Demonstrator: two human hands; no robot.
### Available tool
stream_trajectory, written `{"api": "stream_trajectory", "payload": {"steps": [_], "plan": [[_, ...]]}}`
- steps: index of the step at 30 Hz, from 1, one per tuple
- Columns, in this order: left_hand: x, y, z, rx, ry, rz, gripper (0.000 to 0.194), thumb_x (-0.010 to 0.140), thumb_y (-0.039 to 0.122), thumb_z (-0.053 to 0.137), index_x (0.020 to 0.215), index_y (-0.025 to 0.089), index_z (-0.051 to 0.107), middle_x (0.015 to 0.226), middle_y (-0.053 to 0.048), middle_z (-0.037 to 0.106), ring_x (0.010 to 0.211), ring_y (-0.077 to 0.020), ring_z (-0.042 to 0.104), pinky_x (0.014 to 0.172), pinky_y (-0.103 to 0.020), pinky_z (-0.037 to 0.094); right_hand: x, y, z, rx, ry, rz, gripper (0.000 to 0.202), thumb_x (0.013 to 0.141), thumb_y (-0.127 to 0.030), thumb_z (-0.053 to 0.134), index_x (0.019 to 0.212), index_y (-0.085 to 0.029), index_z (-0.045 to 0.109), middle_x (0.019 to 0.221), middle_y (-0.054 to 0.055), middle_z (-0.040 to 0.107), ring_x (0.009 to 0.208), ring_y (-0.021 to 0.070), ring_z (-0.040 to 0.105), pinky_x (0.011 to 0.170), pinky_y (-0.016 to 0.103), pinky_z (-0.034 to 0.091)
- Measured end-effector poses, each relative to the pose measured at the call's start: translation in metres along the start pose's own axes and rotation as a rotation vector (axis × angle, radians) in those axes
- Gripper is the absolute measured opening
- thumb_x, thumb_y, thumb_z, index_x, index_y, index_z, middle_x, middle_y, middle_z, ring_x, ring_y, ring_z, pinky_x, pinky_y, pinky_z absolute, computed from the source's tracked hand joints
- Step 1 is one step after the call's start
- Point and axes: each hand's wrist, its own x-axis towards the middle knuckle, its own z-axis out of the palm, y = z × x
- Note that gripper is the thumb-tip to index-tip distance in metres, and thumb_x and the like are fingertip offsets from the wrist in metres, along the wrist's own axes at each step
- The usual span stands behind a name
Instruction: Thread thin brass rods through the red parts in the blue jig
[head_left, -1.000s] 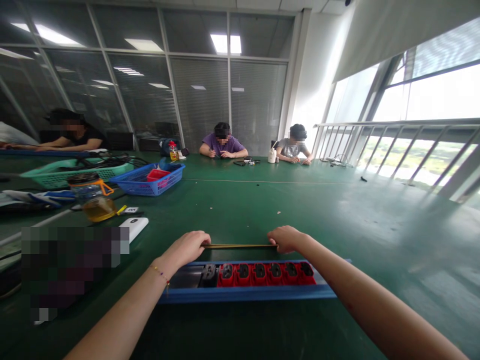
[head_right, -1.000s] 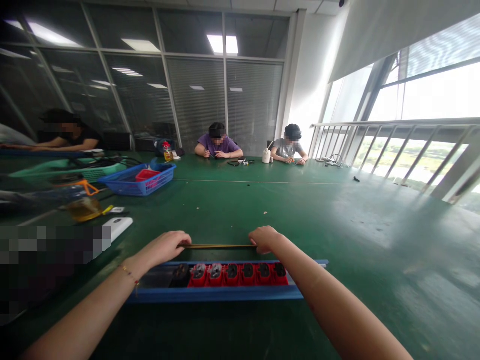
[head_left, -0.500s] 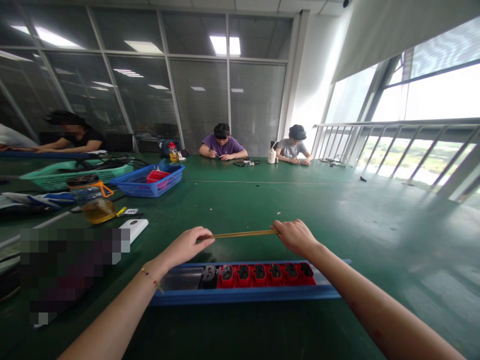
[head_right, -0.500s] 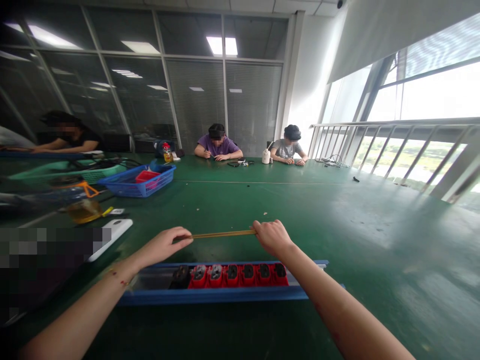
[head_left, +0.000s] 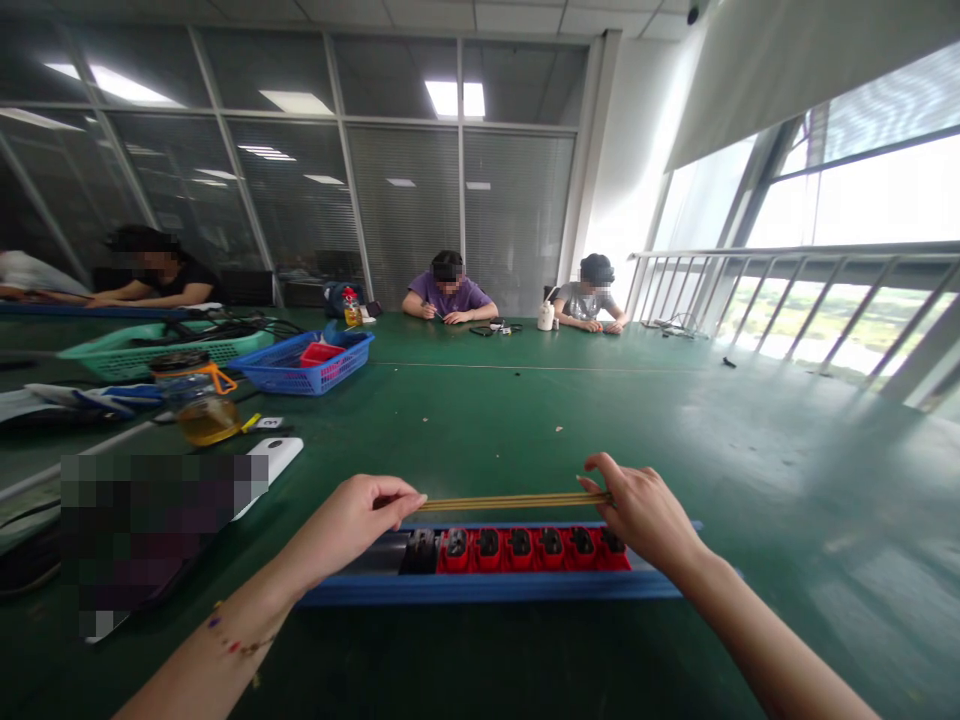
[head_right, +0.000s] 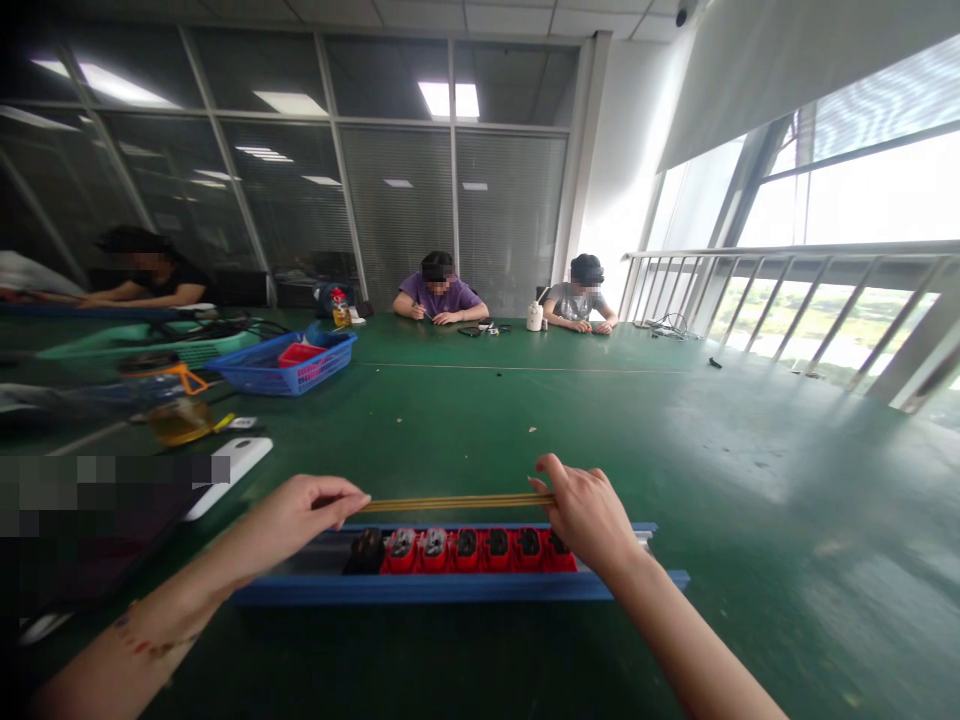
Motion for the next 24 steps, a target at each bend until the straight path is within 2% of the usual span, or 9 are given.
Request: {"api": "stream_trajectory", "payload": {"steps": [2, 5, 8, 11, 14, 18, 21, 24], "plan": [[-0.004, -0.005, 0.0, -0.036, 0.009, -0.031, 0.037, 0.075, 0.052, 0.043, 0.073, 0.018, 0.06, 0.059, 0.002, 0.053, 0.06, -0.0124, 0.049, 0.055, -0.02, 0.035, -0.009, 0.008, -0.003, 0.211, -0.065, 0.049, 0.014, 0.083, -0.03, 0.041, 0.09, -0.021, 0.049, 0.063, -0.001, 0.057, 0.056, 0.015, 0.053, 0.053, 0.025, 0.033], [-0.004, -0.009, 0.004, -0.089, -0.005, -0.044, 0.037, 0.075, 0.052, 0.044, 0.076, 0.017, 0.058, 0.061, 0.001, 0.055, 0.062, -0.0133, 0.052, 0.057, -0.02, 0.039, -0.022, 0.016, -0.008, 0.616, -0.219, 0.087, 0.02, 0.081, -0.034, 0.046, 0.096, -0.022, 0.048, 0.062, -0.004, 0.051, 0.054, 0.0123, 0.049, 0.049, 0.022, 0.035], [-0.003, -0.008, 0.012, -0.079, -0.019, -0.016, 0.037, 0.075, 0.052, 0.044, 0.076, 0.017, 0.057, 0.068, 0.0, 0.059, 0.066, -0.0148, 0.055, 0.059, -0.022, 0.041, -0.028, 0.015, -0.01, 0.869, -0.235, 0.147, 0.025, 0.082, -0.04, 0.044, 0.097, -0.021, 0.048, 0.071, -0.002, 0.051, 0.063, 0.0118, 0.049, 0.054, 0.021, 0.038], [-0.005, -0.004, 0.017, -0.038, 0.023, 0.027, 0.034, 0.077, 0.05, 0.042, 0.082, 0.02, 0.059, 0.08, -0.001, 0.062, 0.072, -0.0156, 0.056, 0.063, -0.022, 0.042, -0.028, 0.013, -0.004, 0.934, -0.136, 0.243, 0.025, 0.084, -0.043, 0.04, 0.084, -0.02, 0.05, 0.069, -0.003, 0.048, 0.063, 0.0106, 0.046, 0.056, 0.02, 0.038], [-0.008, -0.004, 0.018, 0.008, 0.073, 0.047, 0.035, 0.078, 0.049, 0.04, 0.083, 0.02, 0.059, 0.084, -0.002, 0.061, 0.075, -0.0157, 0.056, 0.065, -0.023, 0.043, -0.027, 0.014, 0.004, 0.948, -0.177, 0.281, 0.027, 0.082, -0.046, 0.044, 0.08, -0.019, 0.049, 0.063, -0.004, 0.046, 0.057, 0.0092, 0.043, 0.052, 0.02, 0.035], [-0.008, -0.011, 0.015, 0.022, -0.021, -0.004, 0.036, 0.078, 0.05, 0.04, 0.078, 0.019, 0.058, 0.07, 0.001, 0.059, 0.065, -0.0142, 0.055, 0.059, -0.022, 0.041, -0.03, 0.018, 0.008, 0.96, -0.265, 0.275, 0.031, 0.079, -0.049, 0.047, 0.087, -0.019, 0.048, 0.061, -0.005, 0.047, 0.053, 0.0092, 0.043, 0.047, 0.02, 0.033], [-0.009, -0.016, 0.014, -0.029, -0.069, -0.034, 0.035, 0.076, 0.05, 0.043, 0.077, 0.019, 0.057, 0.068, 0.001, 0.058, 0.064, -0.0135, 0.055, 0.056, -0.021, 0.04, -0.033, 0.021, 0.01, 0.938, -0.269, 0.27, 0.035, 0.077, -0.051, 0.048, 0.088, -0.019, 0.047, 0.059, -0.005, 0.046, 0.053, 0.0099, 0.045, 0.047, 0.02, 0.034], [-0.01, -0.019, 0.015, -0.136, -0.128, -0.065, 0.032, 0.074, 0.048, 0.048, 0.086, 0.019, 0.055, 0.07, 0.002, 0.056, 0.06, -0.012, 0.054, 0.051, -0.02, 0.04, -0.034, 0.025, 0.014, 0.885, -0.233, 0.257, 0.033, 0.077, -0.051, 0.048, 0.085, -0.018, 0.048, 0.057, -0.006, 0.044, 0.052, 0.0095, 0.044, 0.048, 0.021, 0.034]]}}
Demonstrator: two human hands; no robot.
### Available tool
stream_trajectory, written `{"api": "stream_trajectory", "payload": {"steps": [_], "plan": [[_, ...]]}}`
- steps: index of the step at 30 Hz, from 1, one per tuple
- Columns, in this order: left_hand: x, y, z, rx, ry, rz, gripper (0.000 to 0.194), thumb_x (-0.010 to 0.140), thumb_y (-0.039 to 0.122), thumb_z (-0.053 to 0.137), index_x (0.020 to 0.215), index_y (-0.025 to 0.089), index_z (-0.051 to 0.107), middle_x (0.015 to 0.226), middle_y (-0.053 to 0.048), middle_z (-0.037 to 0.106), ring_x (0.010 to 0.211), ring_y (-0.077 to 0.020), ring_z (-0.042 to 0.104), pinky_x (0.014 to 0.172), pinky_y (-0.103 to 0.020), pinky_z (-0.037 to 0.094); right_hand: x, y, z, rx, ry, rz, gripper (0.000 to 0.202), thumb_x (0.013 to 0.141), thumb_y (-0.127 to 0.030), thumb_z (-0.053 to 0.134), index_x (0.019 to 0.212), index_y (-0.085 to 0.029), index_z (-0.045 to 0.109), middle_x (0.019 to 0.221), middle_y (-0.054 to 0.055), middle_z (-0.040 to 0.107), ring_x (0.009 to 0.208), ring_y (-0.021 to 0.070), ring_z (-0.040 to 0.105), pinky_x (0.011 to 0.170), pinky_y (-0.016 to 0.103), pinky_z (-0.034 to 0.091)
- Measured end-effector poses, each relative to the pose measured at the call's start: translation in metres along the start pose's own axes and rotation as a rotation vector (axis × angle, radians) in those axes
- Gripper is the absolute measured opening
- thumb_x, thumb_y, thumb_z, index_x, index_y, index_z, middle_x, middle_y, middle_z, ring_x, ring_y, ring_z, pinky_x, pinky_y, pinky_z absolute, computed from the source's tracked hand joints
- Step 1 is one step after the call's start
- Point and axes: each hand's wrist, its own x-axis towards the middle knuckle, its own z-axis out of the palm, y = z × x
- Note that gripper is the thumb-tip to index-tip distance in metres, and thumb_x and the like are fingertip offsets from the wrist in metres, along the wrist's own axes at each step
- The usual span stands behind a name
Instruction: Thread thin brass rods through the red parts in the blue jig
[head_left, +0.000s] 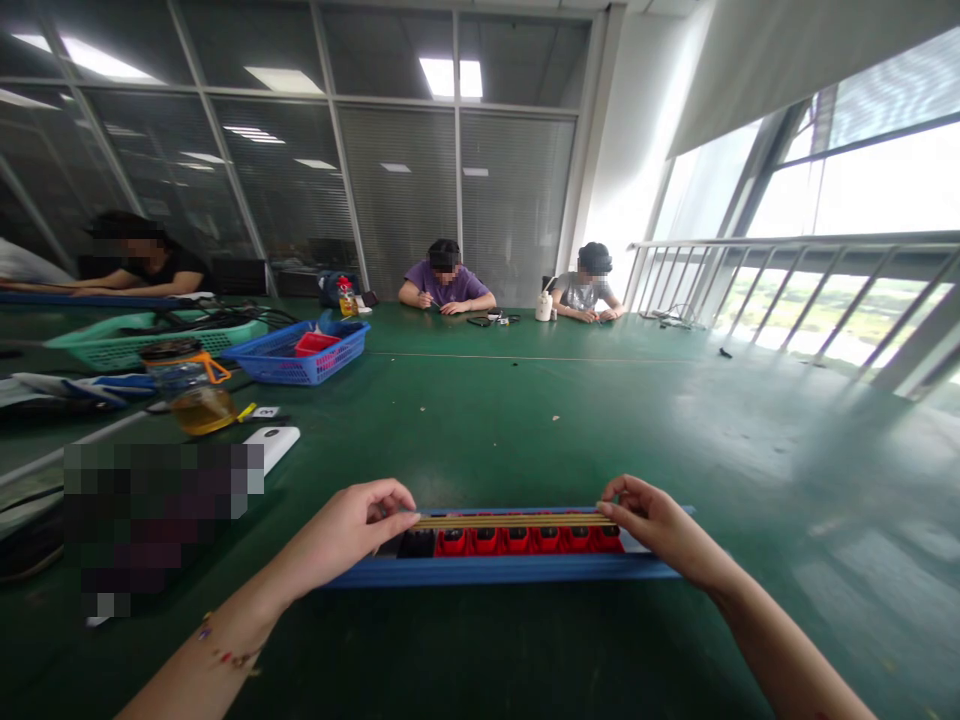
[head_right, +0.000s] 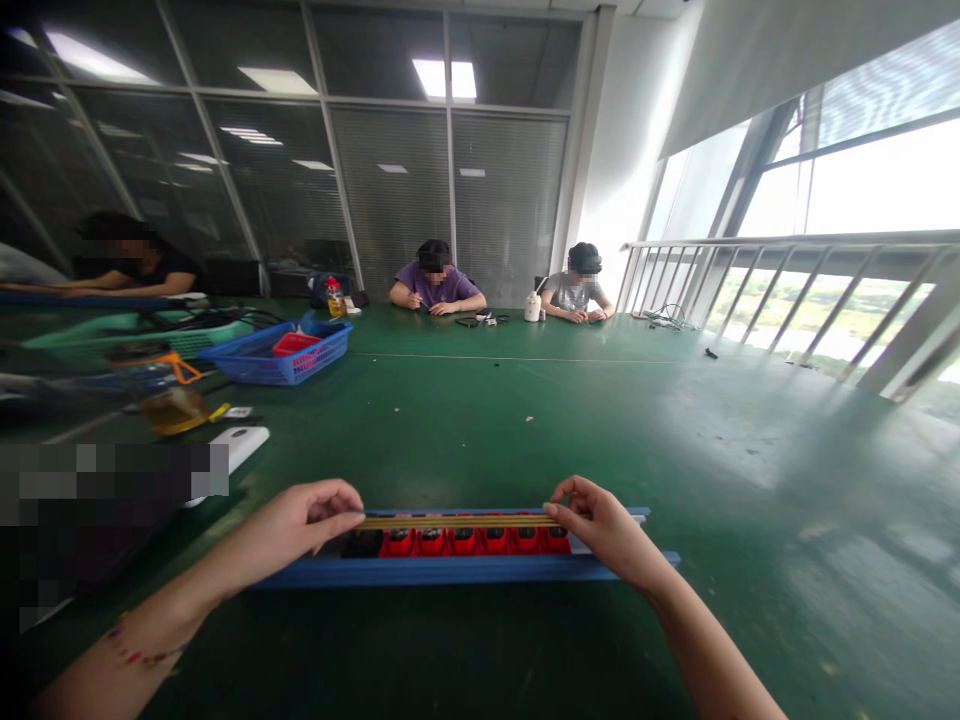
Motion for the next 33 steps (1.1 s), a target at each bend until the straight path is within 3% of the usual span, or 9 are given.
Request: {"api": "stream_trajectory", "payload": {"steps": [4, 13, 18, 23, 27, 33], "plan": [[-0.001, -0.002, 0.001, -0.114, -0.033, -0.003, 0.035, 0.074, 0.046, 0.05, 0.095, 0.018, 0.052, 0.072, 0.002, 0.054, 0.056, -0.0103, 0.053, 0.051, -0.02, 0.041, 0.002, 0.007, -0.001, -0.034, 0.026, -0.008, 0.032, 0.077, -0.049, 0.048, 0.082, -0.018, 0.05, 0.055, -0.006, 0.043, 0.05, 0.0083, 0.042, 0.045, 0.02, 0.031], [0.004, -0.008, 0.005, -0.04, 0.035, 0.025, 0.034, 0.075, 0.049, 0.046, 0.085, 0.018, 0.057, 0.064, 0.003, 0.052, 0.054, -0.0099, 0.047, 0.049, -0.019, 0.037, 0.0, 0.005, 0.0, -0.032, 0.015, 0.012, 0.03, 0.077, -0.047, 0.05, 0.081, -0.018, 0.052, 0.055, -0.006, 0.044, 0.048, 0.0078, 0.041, 0.043, 0.019, 0.031], [0.003, -0.005, 0.005, 0.025, 0.088, 0.069, 0.031, 0.078, 0.046, 0.044, 0.084, 0.019, 0.058, 0.076, 0.001, 0.06, 0.068, -0.013, 0.054, 0.06, -0.02, 0.041, 0.001, 0.006, -0.002, -0.077, 0.0, -0.018, 0.028, 0.078, -0.044, 0.049, 0.084, -0.018, 0.053, 0.057, -0.004, 0.049, 0.051, 0.0092, 0.046, 0.046, 0.02, 0.036], [0.003, -0.003, 0.006, 0.082, 0.08, 0.093, 0.03, 0.079, 0.045, 0.043, 0.084, 0.02, 0.059, 0.08, 0.001, 0.061, 0.073, -0.014, 0.056, 0.065, -0.021, 0.042, 0.001, -0.002, -0.014, -0.293, -0.022, -0.106, 0.026, 0.08, -0.043, 0.048, 0.086, -0.02, 0.058, 0.071, 0.0, 0.06, 0.065, 0.0136, 0.055, 0.058, 0.023, 0.042], [0.004, -0.003, 0.007, 0.109, 0.082, 0.112, 0.029, 0.08, 0.044, 0.042, 0.083, 0.021, 0.059, 0.082, 0.001, 0.061, 0.075, -0.0137, 0.056, 0.066, -0.021, 0.042, 0.002, -0.014, -0.024, -0.608, -0.03, -0.266, 0.024, 0.084, -0.038, 0.044, 0.087, -0.024, 0.063, 0.084, 0.002, 0.064, 0.076, 0.0157, 0.056, 0.067, 0.026, 0.042], [0.002, -0.001, 0.005, 0.158, 0.1, 0.136, 0.03, 0.08, 0.044, 0.04, 0.085, 0.022, 0.06, 0.086, 0.0, 0.061, 0.078, -0.0148, 0.056, 0.069, -0.022, 0.044, 0.018, -0.018, -0.034, -1.021, 0.157, -0.418, 0.022, 0.085, -0.035, 0.044, 0.088, -0.028, 0.064, 0.081, 0.004, 0.067, 0.083, 0.0204, 0.055, 0.065, 0.029, 0.038]]}}
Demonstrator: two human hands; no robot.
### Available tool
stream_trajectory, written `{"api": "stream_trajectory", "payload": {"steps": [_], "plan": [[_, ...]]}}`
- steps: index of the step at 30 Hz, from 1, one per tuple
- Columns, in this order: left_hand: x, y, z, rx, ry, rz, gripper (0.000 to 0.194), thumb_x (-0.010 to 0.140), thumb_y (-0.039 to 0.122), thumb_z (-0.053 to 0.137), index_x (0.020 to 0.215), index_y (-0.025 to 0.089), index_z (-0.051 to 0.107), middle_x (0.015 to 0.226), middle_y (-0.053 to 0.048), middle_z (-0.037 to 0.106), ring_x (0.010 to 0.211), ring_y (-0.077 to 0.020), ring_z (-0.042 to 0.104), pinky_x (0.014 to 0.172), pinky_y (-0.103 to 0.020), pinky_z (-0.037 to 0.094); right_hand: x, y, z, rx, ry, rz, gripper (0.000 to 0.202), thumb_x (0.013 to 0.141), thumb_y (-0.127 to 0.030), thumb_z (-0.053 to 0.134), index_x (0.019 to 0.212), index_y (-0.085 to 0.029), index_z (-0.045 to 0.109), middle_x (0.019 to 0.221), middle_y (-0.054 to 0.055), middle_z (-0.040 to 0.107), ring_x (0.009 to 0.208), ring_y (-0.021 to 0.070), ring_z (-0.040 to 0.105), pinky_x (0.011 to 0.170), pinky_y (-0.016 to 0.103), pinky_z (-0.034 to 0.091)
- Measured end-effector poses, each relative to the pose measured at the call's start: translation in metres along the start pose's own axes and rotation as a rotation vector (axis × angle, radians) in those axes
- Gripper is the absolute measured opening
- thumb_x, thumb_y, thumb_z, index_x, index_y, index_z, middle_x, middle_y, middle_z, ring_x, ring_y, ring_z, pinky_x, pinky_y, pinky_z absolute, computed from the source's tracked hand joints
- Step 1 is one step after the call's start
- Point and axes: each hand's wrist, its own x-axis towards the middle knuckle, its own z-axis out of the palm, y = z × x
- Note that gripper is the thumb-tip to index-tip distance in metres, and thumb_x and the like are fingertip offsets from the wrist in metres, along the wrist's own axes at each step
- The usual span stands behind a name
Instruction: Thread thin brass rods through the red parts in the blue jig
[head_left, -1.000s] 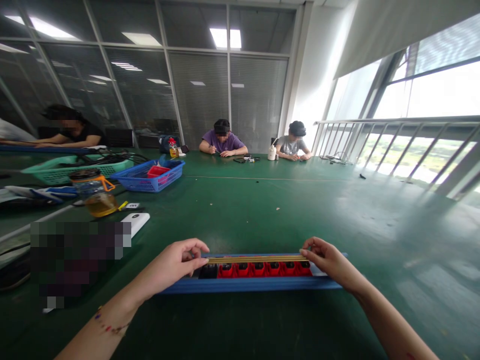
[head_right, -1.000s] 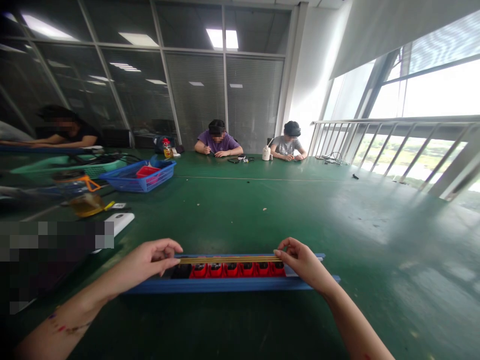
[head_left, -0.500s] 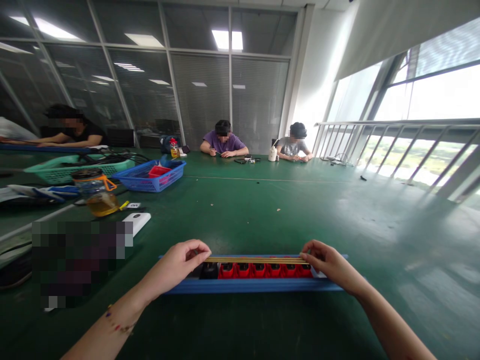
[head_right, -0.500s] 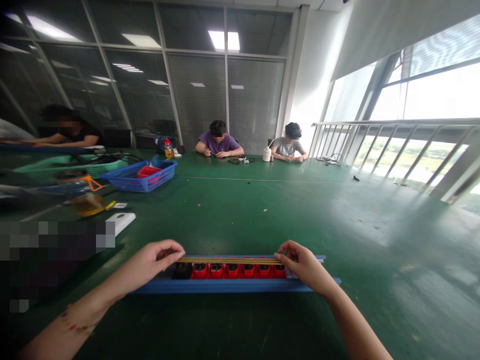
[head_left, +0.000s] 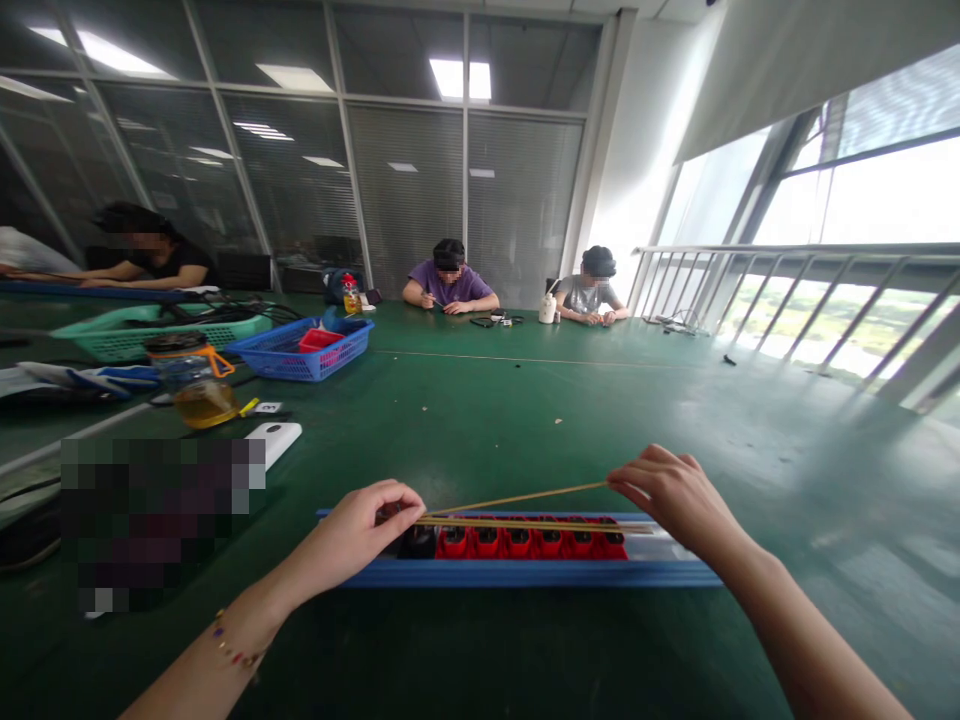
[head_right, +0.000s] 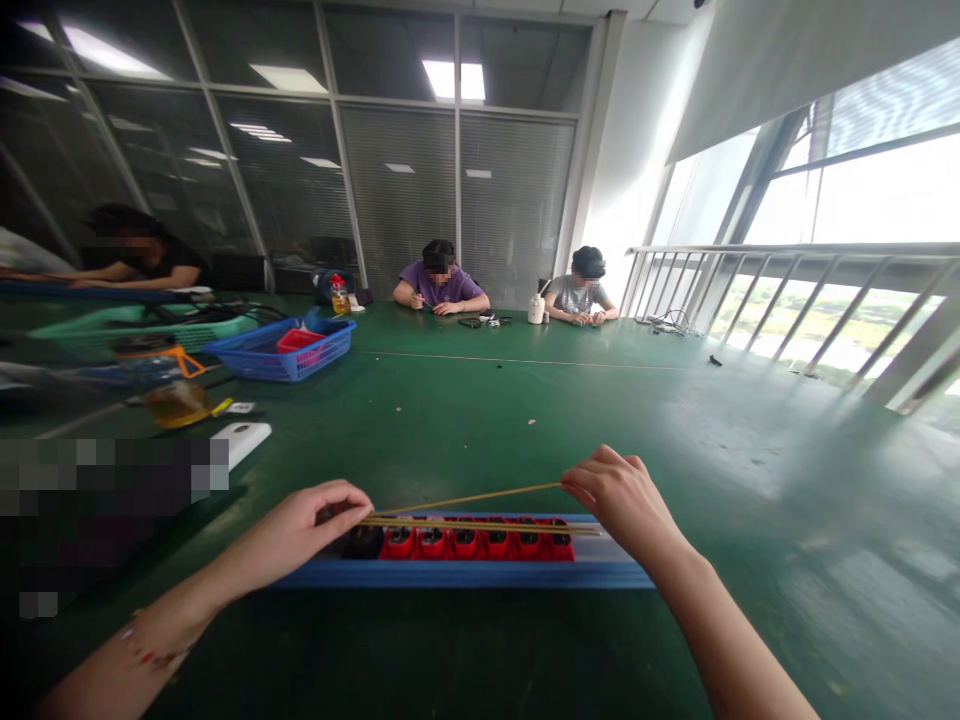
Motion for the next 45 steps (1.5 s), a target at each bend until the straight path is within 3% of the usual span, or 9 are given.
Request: {"api": "stream_trajectory", "payload": {"steps": [3, 9, 15, 20, 25, 33, 40, 45], "plan": [[0.0, -0.002, -0.001, 0.015, 0.033, 0.017, 0.031, 0.079, 0.045, 0.041, 0.089, 0.023, 0.06, 0.09, -0.002, 0.061, 0.081, -0.016, 0.056, 0.071, -0.024, 0.045, 0.01, 0.012, 0.011, 0.004, -0.024, -0.005, 0.024, 0.087, -0.031, 0.041, 0.089, -0.025, 0.063, 0.084, 0.003, 0.067, 0.078, 0.0181, 0.058, 0.066, 0.027, 0.041], [-0.001, -0.009, -0.003, 0.052, 0.141, 0.038, 0.031, 0.078, 0.046, 0.043, 0.095, 0.024, 0.059, 0.098, -0.003, 0.058, 0.087, -0.0163, 0.054, 0.07, -0.023, 0.046, 0.017, 0.043, 0.046, 0.12, -0.192, 0.045, 0.026, 0.085, -0.031, 0.038, 0.087, -0.026, 0.064, 0.084, 0.0, 0.068, 0.073, 0.017, 0.062, 0.064, 0.025, 0.044], [-0.004, -0.005, -0.005, 0.114, 0.063, 0.085, 0.033, 0.075, 0.048, 0.047, 0.095, 0.025, 0.059, 0.098, -0.002, 0.057, 0.077, -0.0139, 0.055, 0.068, -0.023, 0.045, 0.014, 0.061, 0.064, 0.121, -0.285, 0.119, 0.028, 0.083, -0.034, 0.038, 0.086, -0.026, 0.066, 0.08, 0.002, 0.069, 0.073, 0.0189, 0.063, 0.063, 0.025, 0.044], [-0.005, 0.0, -0.007, 0.125, 0.045, 0.085, 0.034, 0.077, 0.049, 0.045, 0.095, 0.024, 0.059, 0.096, -0.002, 0.057, 0.078, -0.0143, 0.054, 0.069, -0.023, 0.044, 0.023, 0.051, 0.061, 0.091, -0.318, 0.129, 0.028, 0.082, -0.032, 0.041, 0.087, -0.025, 0.067, 0.08, 0.004, 0.07, 0.073, 0.0189, 0.063, 0.064, 0.024, 0.044], [-0.006, 0.004, -0.017, 0.156, -0.027, 0.081, 0.03, 0.079, 0.046, 0.044, 0.083, 0.024, 0.063, 0.088, -0.001, 0.059, 0.078, -0.0146, 0.055, 0.071, -0.022, 0.042, 0.044, 0.031, 0.056, 0.022, -0.316, 0.06, 0.024, 0.08, -0.029, 0.045, 0.081, -0.025, 0.068, 0.072, 0.004, 0.069, 0.069, 0.0199, 0.063, 0.059, 0.025, 0.043], [-0.008, 0.007, -0.03, 0.223, -0.117, 0.056, 0.024, 0.079, 0.04, 0.044, 0.081, 0.026, 0.063, 0.084, 0.001, 0.06, 0.077, -0.0139, 0.055, 0.069, -0.02, 0.039, 0.06, 0.011, 0.073, 0.115, -0.314, 0.006, 0.02, 0.079, -0.025, 0.048, 0.083, -0.024, 0.068, 0.077, 0.003, 0.069, 0.073, 0.0179, 0.063, 0.064, 0.023, 0.043], [-0.001, 0.008, -0.032, 0.252, -0.153, 0.078, 0.03, 0.08, 0.042, 0.041, 0.076, 0.023, 0.064, 0.082, -0.001, 0.06, 0.077, -0.0151, 0.054, 0.07, -0.022, 0.038, 0.055, 0.019, 0.078, 0.262, -0.318, 0.003, 0.023, 0.079, -0.029, 0.047, 0.092, -0.022, 0.065, 0.084, 0.002, 0.067, 0.069, 0.0135, 0.06, 0.064, 0.022, 0.045], [0.004, 0.013, -0.037, 0.294, -0.194, 0.079, 0.027, 0.077, 0.043, 0.045, 0.072, 0.024, 0.064, 0.078, -0.001, 0.06, 0.075, -0.0151, 0.054, 0.067, -0.021, 0.037, 0.046, 0.024, 0.062, 0.436, -0.207, 0.13, 0.027, 0.08, -0.034, 0.044, 0.092, -0.02, 0.065, 0.084, 0.003, 0.068, 0.074, 0.0159, 0.06, 0.069, 0.026, 0.046]]}}
